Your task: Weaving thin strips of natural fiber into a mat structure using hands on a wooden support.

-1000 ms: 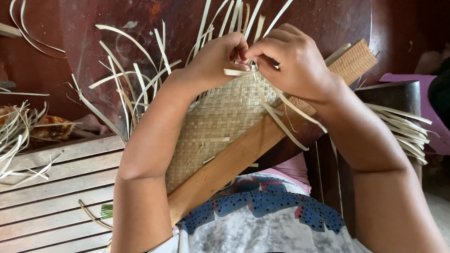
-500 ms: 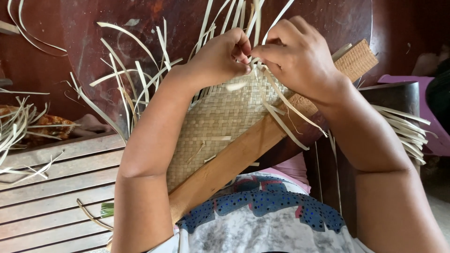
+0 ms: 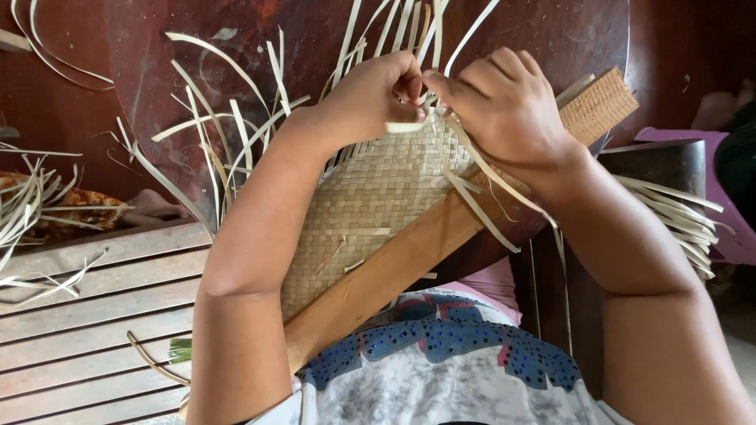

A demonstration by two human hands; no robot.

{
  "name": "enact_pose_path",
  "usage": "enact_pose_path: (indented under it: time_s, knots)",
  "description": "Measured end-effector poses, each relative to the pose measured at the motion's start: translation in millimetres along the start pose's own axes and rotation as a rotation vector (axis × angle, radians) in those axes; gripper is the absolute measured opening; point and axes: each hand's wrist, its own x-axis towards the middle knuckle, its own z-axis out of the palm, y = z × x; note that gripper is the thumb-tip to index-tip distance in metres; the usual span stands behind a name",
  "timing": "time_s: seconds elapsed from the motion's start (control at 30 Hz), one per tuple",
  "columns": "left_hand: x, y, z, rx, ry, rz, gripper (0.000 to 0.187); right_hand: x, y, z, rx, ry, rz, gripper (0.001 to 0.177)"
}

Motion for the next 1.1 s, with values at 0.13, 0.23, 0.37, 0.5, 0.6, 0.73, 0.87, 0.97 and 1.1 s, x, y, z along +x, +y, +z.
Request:
enact_pose_path:
  time_s: [0.13,0.23,0.37,0.5,0.6,0.73,0.87,0.97,1.1]
  knots:
    - [-0.5,-2.8,0.0,0.008,0.004,0.060,0.028,-5.3,3.8,6.6,0.410,0.014,0.088,0.012]
    - [-2.8,4.3,-1.0,-0.023,-0.009,0.016,0.024,-1.0,4.3,-1.5,0.569,-0.131,0.242,0.005]
    - [-2.5,8.1,-0.5,0.012,-0.008,-0.016,0.017,13.6,7.8,-17.6,0.807,-0.378,0.492,0.008]
    - [-5.2,14.8,-1.6,0.038,0.000,-0.072,0.011,17.8,16.0,-15.2,0.842,-0.579,0.672,0.015]
    - [0.6,7.8,0.1,0.034,0.020,-0.061,0.010,19.8,23.3,-12.7,0.821,-0.710,0.729,0.032]
    - [6.0,0.1,0.6,0.033,0.016,-0.010,0.006,27.2,28.0,-13.8,0.861,-0.798,0.794,0.022]
    - [3.6,6.1,-1.4,0.044,0.015,-0.056,0.009,24.7,33.3,-5.1,0.927,-0.803,0.787,0.015]
    - [1.9,10.3,-2.3,0.059,0.018,-0.090,0.008,23.7,36.5,-1.0,0.993,-0.807,0.766,0.015]
    - [3.2,0.3,-2.8,0.004,0.025,-0.035,0.013,27.9,40.5,-2.3,1.037,-0.882,0.767,0.016]
